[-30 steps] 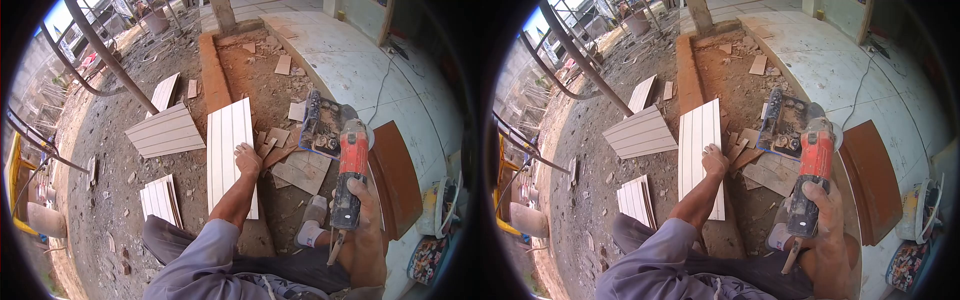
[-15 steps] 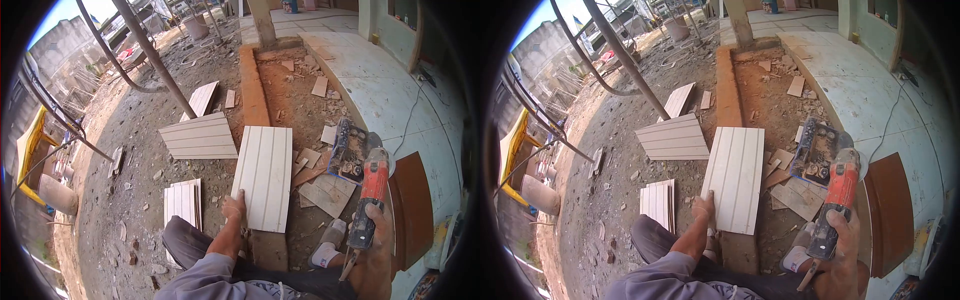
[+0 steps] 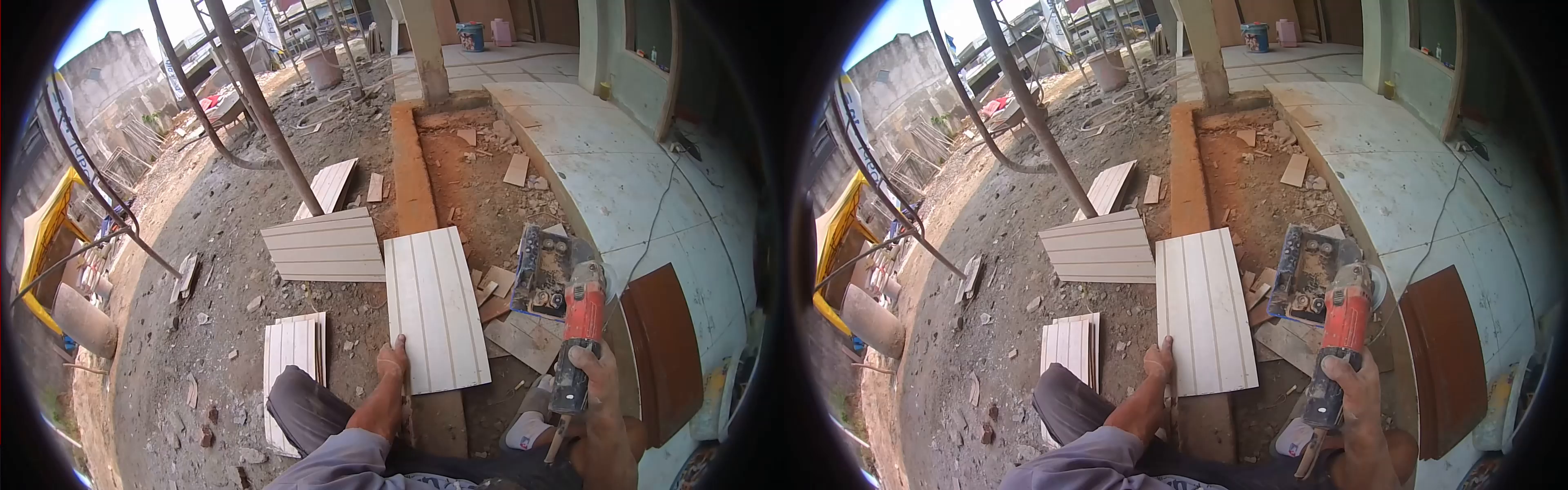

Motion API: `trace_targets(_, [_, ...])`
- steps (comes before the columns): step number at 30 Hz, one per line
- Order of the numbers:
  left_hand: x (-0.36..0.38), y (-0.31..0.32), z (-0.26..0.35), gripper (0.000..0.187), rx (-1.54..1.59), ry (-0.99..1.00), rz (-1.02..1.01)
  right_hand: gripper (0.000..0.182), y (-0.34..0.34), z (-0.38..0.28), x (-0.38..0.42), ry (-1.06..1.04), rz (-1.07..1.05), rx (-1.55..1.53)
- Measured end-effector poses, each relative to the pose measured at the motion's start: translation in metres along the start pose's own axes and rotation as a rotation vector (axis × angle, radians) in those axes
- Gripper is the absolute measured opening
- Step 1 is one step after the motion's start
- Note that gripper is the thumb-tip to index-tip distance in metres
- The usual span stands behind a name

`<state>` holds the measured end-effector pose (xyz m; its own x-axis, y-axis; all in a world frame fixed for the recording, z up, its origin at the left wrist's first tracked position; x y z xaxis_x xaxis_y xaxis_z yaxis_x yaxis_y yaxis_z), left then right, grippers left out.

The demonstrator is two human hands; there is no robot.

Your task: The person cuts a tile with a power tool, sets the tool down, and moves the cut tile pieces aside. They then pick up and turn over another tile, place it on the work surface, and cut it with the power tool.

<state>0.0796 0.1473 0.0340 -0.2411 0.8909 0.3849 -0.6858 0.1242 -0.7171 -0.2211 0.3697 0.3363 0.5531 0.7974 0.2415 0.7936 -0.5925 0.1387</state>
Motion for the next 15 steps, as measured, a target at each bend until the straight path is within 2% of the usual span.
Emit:
trace_targets(9, [-0.012, 0.004, 0.02, 0.069, 0.128, -0.009, 0.07, 0.045, 0.01, -0.001, -0.007, 0.112, -0.021, -0.003])
trace_targets(15, [-0.046, 0.015, 0.035, 0.068, 0.142, 0.033, 0.069, 0.048, 0.016, 0.006, -0.015, 0.067, -0.02, 0.04])
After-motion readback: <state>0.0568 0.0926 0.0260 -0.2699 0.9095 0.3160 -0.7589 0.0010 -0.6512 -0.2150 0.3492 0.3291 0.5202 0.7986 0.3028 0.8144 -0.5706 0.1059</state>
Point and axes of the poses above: each hand's wrist, its own x-axis away from the middle knuckle, its own y-axis out of the palm, z = x × y, the point moved 1 cm from there along -x, towards the middle knuckle, and after that the axes turned 4 degrees about x, right-handed, at the moved point
